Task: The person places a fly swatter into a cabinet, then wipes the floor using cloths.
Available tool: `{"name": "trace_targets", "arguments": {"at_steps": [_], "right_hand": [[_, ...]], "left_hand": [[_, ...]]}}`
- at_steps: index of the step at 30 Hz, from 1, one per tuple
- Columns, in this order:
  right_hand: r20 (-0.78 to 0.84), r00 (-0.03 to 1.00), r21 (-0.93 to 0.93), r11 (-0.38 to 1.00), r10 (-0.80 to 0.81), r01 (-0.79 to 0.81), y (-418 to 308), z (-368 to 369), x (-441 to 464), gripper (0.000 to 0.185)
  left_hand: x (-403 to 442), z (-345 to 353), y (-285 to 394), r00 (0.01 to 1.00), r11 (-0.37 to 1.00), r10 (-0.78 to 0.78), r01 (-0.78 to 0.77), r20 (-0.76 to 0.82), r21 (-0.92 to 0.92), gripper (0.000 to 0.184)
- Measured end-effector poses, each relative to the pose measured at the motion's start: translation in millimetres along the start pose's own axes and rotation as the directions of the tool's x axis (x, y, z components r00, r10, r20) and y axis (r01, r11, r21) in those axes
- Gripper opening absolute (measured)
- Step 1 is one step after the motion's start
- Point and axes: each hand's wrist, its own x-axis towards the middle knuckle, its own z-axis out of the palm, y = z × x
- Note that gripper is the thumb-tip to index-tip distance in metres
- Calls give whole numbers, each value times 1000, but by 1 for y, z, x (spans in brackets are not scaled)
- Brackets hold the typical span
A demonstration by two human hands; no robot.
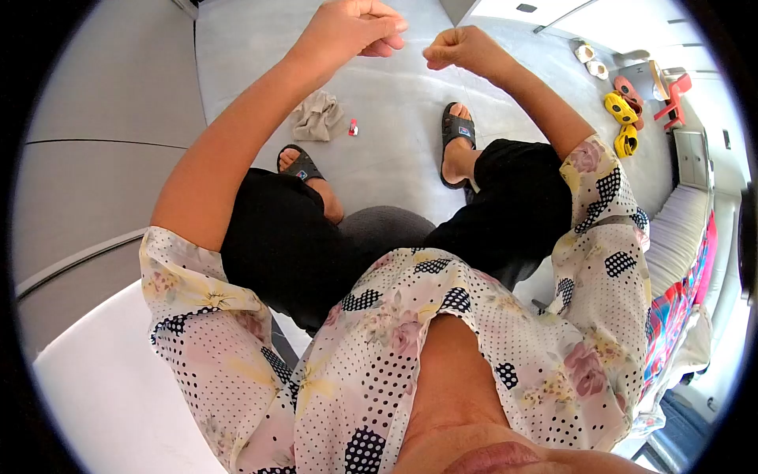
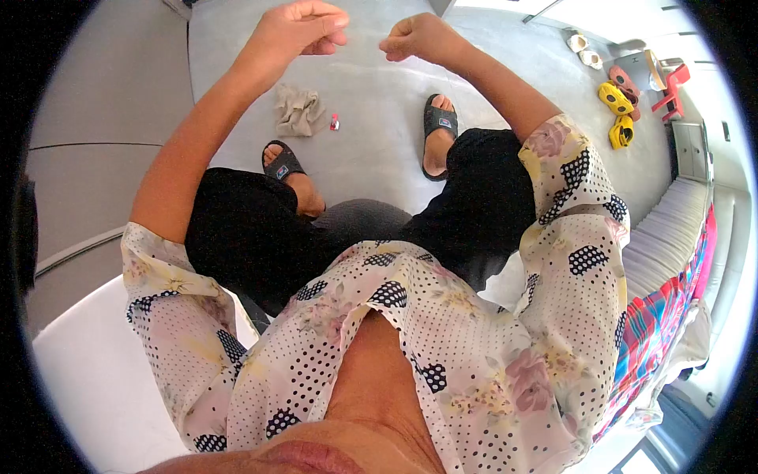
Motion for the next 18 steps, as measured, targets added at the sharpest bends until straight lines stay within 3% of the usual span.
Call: {"name": "trace_targets", "arguments": {"at_steps": [1,4,5,8,11,14,17,18], "right_hand": [[5,1000,-76,997,2,-2,-15,-3,-5,42],[-64,997,30,998,49,-47,-26,-3,-7,50],[-73,997,109,994,-6,14,-30,-1,-11,56],[101,994,453,889,32,-75,-59,-9,-17,27],[-36,987,138,977,-158,161,-55,12,-21,59],[91,987,151,982,-130,116,-55,9,-19,52],[259,962,464,885,-84,-48,-57,-6,-13,33],[201,969,486,874,-141,27,-50,-4,-9,31]], "left_hand": [[0,0,1,1000,1000,-3,3,-9,7,15],[1,0,-1,999,998,27,-25,-23,49,12],[4,-2,-5,998,995,62,-61,-19,76,12],[5,-2,-12,990,981,138,-135,-11,142,11],[0,4,-2,996,986,91,-92,20,140,10],[0,3,-1,996,984,37,-50,79,170,10],[0,1,-1,995,984,4,-22,104,177,11],[0,1,-1,994,985,-8,-10,105,171,11]]}}
